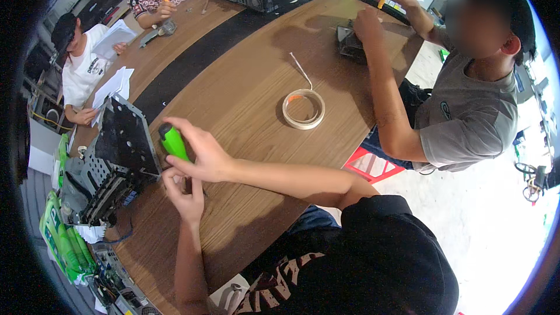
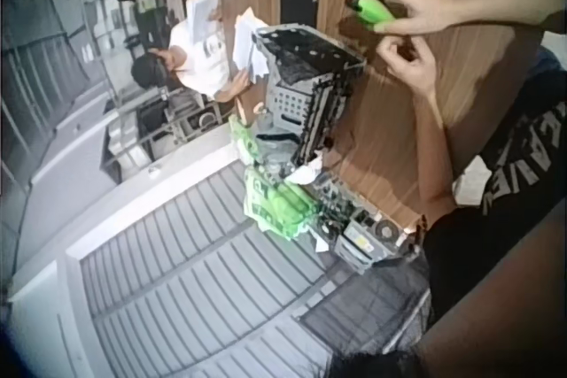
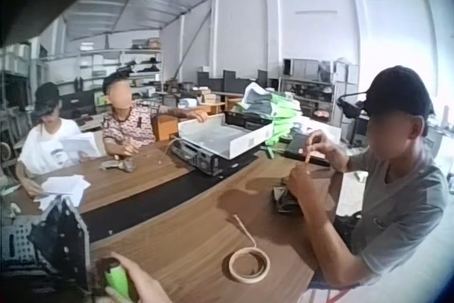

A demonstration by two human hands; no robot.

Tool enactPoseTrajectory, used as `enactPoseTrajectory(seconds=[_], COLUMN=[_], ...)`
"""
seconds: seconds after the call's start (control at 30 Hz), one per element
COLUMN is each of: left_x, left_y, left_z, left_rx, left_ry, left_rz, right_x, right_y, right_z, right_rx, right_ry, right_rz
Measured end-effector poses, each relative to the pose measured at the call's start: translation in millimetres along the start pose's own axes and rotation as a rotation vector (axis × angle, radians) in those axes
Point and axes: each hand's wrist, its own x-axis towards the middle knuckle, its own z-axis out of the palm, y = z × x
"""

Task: The person uses a screwdriver to remove screws from the internal chassis of a printer and then moves electronic components on a wooden table.

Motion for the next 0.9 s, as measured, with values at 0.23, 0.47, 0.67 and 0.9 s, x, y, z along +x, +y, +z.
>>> enactPoseTrajectory(seconds=[0.23,0.47,0.67,0.9], left_x=[1,5,5,3], left_y=[0,10,8,-15], left_z=[8,12,9,-1], left_rx=[-0.012,-0.054,0.152,0.085], left_ry=[-0.069,0.075,0.168,0.209], left_rz=[0.007,-0.083,0.078,-0.087], right_x=[8,5,2,-1], right_y=[0,1,0,-3], right_z=[-10,-4,-4,7], right_rx=[-0.105,-0.126,-0.079,-0.209], right_ry=[0.062,0.081,-0.089,-0.15], right_rz=[-0.053,-0.217,-0.254,-0.395])
